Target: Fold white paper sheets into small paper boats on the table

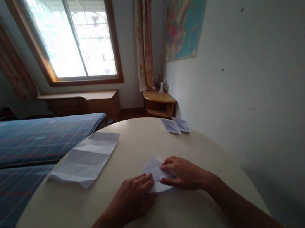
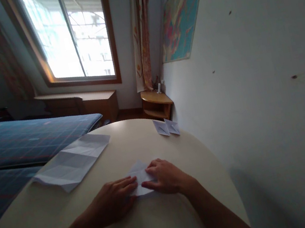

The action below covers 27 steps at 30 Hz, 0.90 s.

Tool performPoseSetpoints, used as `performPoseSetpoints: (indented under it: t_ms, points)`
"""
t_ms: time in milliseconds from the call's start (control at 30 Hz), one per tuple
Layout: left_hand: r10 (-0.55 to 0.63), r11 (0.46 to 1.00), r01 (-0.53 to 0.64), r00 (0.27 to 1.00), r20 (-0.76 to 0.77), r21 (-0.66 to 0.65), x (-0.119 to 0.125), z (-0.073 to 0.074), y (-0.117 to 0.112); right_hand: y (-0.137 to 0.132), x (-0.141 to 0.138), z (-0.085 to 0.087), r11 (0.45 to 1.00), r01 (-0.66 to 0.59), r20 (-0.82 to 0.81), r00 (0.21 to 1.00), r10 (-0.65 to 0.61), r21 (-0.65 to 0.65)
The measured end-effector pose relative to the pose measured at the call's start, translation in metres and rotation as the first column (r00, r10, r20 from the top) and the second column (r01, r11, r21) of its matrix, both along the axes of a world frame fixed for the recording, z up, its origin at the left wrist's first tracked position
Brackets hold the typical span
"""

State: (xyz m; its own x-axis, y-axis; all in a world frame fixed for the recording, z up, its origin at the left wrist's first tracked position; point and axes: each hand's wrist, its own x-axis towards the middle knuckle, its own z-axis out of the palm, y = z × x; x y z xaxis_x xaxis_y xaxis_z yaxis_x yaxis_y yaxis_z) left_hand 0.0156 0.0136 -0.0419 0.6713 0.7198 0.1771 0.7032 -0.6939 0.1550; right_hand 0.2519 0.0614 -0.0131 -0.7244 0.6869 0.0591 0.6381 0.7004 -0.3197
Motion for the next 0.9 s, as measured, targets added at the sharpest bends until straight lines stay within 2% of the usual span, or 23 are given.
performPoseSetpoints:
  t_ms: [133, 233, 333, 500, 900]
  points:
    - [-0.088, 0.996, 0.088, 0.996, 0.03, -0.019, -0.003, 0.002, -0.001, 0.006, 0.0, -0.009, 1.0, -0.013, -0.016, 1.0, 0.013, -0.019]
    - [-0.107, 0.994, 0.108, 0.993, 0.042, -0.024, -0.002, 0.002, -0.002, 0.012, 0.001, -0.022, 0.999, -0.017, 0.023, 1.0, 0.018, -0.045]
    - [-0.073, 0.997, 0.074, 0.997, 0.039, -0.033, 0.002, 0.0, -0.003, 0.015, 0.001, -0.027, 0.998, -0.004, 0.051, 0.999, 0.007, -0.066]
    - [-0.005, 0.998, 0.006, 1.0, 0.008, -0.063, 0.006, -0.002, -0.001, 0.016, 0.004, -0.026, 0.998, -0.006, 0.056, 0.998, 0.009, -0.057]
    - [0.12, 0.99, -0.119, 0.993, 0.008, -0.079, -0.008, -0.001, 0.013, 0.016, 0.005, -0.024, 0.997, -0.068, -0.021, 0.997, 0.069, 0.03]
